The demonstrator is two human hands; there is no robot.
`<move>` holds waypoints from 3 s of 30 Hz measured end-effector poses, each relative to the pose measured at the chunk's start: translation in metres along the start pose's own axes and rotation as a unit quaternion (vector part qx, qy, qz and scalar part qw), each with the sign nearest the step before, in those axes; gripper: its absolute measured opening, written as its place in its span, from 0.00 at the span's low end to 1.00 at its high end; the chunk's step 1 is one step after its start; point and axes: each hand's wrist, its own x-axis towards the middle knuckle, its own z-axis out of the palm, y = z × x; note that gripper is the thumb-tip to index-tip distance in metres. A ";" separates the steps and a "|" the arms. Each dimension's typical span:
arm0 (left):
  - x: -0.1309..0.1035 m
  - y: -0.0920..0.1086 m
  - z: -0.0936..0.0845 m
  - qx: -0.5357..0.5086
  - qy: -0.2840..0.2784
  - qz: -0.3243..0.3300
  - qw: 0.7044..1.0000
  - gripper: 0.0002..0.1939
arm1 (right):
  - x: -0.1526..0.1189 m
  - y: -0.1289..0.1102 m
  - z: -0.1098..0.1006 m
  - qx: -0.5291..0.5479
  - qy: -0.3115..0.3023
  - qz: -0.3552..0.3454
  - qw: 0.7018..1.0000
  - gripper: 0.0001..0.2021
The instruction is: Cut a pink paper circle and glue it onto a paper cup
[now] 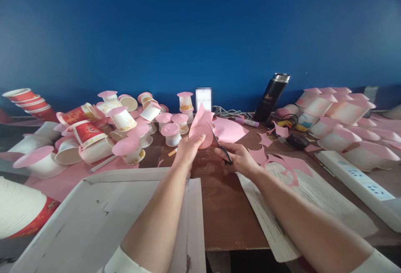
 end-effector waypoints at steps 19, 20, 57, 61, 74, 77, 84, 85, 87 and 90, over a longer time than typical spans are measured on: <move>0.000 0.004 -0.003 -0.005 0.013 -0.007 1.000 0.16 | 0.001 0.001 0.001 0.006 0.004 0.012 1.000 0.21; -0.001 0.004 -0.003 -0.007 0.013 -0.005 1.000 0.16 | 0.001 0.001 0.001 0.005 0.005 0.008 1.000 0.22; 0.004 -0.008 0.002 -0.117 0.013 -0.029 0.993 0.21 | 0.002 0.004 0.008 0.034 0.035 0.031 0.998 0.28; 0.005 -0.009 0.000 -0.085 -0.028 -0.010 0.996 0.22 | 0.000 0.003 0.005 0.021 0.041 0.031 0.998 0.27; 0.006 -0.007 -0.003 -0.086 -0.048 -0.038 0.994 0.22 | 0.000 0.001 0.003 -0.006 0.039 0.017 0.999 0.28; 0.006 -0.007 -0.003 -0.093 -0.050 -0.037 0.994 0.22 | 0.001 0.002 0.002 -0.015 0.037 0.016 0.999 0.29; 0.010 -0.009 -0.005 -0.089 -0.050 -0.040 0.994 0.24 | 0.002 0.003 0.003 -0.010 0.033 0.017 0.999 0.29; 0.010 -0.010 -0.005 -0.089 -0.049 -0.039 0.994 0.24 | 0.002 0.004 0.003 -0.011 0.033 0.019 0.999 0.29; 0.011 -0.010 -0.005 -0.087 -0.048 -0.039 0.994 0.25 | 0.002 0.004 0.003 -0.011 0.033 0.023 0.999 0.29; 0.010 -0.009 -0.005 -0.087 -0.045 -0.039 0.994 0.24 | 0.002 0.004 0.002 -0.008 0.029 0.022 0.999 0.29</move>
